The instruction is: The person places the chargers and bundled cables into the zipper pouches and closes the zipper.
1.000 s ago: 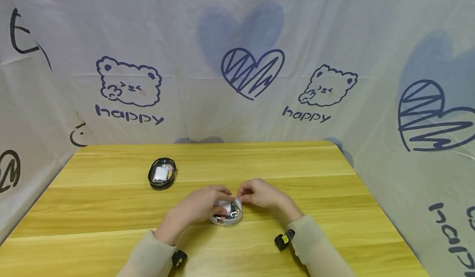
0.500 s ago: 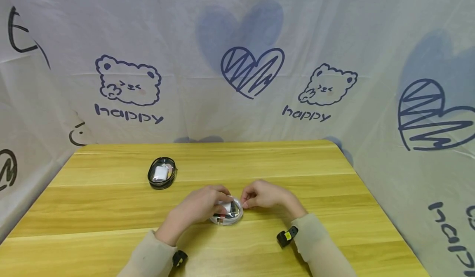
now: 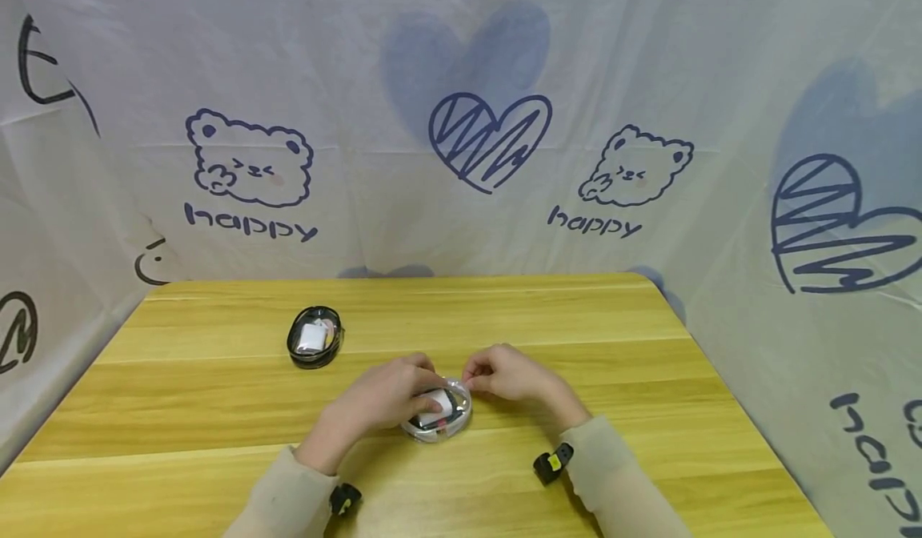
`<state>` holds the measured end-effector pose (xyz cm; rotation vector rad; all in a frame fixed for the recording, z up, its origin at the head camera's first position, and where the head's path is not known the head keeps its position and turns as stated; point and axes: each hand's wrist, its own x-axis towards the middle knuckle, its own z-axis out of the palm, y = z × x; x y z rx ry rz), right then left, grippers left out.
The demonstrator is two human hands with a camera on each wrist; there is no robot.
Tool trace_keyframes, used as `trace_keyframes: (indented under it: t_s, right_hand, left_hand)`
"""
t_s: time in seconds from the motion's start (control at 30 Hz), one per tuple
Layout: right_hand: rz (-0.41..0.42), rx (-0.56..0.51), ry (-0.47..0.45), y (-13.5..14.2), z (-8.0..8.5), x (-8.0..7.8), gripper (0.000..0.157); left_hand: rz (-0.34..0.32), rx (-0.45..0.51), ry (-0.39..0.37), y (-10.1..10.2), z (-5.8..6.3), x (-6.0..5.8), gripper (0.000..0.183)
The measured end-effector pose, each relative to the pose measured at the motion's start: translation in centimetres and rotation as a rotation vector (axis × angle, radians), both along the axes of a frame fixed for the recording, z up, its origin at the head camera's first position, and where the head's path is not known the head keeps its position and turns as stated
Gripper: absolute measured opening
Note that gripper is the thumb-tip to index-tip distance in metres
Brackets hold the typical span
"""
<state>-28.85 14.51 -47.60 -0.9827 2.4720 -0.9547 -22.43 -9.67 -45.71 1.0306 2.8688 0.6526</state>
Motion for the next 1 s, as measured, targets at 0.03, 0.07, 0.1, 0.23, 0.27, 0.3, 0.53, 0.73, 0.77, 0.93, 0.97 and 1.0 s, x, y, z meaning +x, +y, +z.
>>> trace_keyframes:
  t_s: [0.03, 0.07, 0.1, 0.23, 0.27, 0.3, 0.53, 0.73, 0.77, 0.93, 0.97, 1.0]
  right_hand:
    - [0.000, -0.003, 0.003, -0.1, 0.0, 0.0, 0.010]
    - [0.001, -0.003, 0.009, -0.2, -0.1, 0.1, 0.010]
    - [0.001, -0.003, 0.011, -0.2, -0.1, 0.1, 0.011]
    - [0.002, -0.002, 0.013, -0.4, -0.2, 0.2, 0.012]
    - [0.001, -0.002, 0.012, -0.4, -0.2, 0.2, 0.012]
    - [0.001, -0.002, 0.011, -0.5, -0.2, 0.2, 0.012]
    - [0.013, -0.007, -0.019, -0.1, -0.1, 0.1, 0.011]
    - [0.071, 0.042, -0.054, 0.8, 0.4, -0.2, 0.009]
    - [0.082, 0.055, -0.060, 1.0, 0.5, -0.2, 0.009]
    - [0.108, 0.082, -0.108, 1.6, 0.7, -0.2, 0.007]
    - [0.103, 0.079, -0.114, 1.7, 0.6, -0.2, 0.007]
    - [0.099, 0.076, -0.117, 1.7, 0.6, -0.1, 0.007]
  left_hand:
    - [-0.006, 0.002, 0.000, 0.0, 0.0, 0.0, 0.031]
    - [-0.014, 0.003, -0.001, 0.0, 0.0, 0.0, 0.031]
    - [-0.028, 0.006, 0.003, 0.0, 0.0, 0.0, 0.031]
    - [-0.074, 0.004, -0.001, 0.1, 0.0, 0.0, 0.032]
    - [-0.079, 0.002, -0.004, 0.1, 0.0, 0.0, 0.032]
    - [-0.082, -0.002, -0.005, 0.1, 0.0, 0.0, 0.032]
    - [-0.042, -0.013, -0.031, 0.5, 0.1, 0.2, 0.030]
    - [0.008, -0.027, -0.043, 0.7, 0.2, 0.4, 0.025]
    - [0.015, -0.028, -0.046, 0.7, 0.2, 0.4, 0.025]
    - [0.022, -0.017, -0.060, 0.7, 0.3, 0.6, 0.022]
    - [0.018, -0.015, -0.059, 0.7, 0.3, 0.5, 0.022]
    - [0.013, -0.014, -0.058, 0.7, 0.2, 0.5, 0.022]
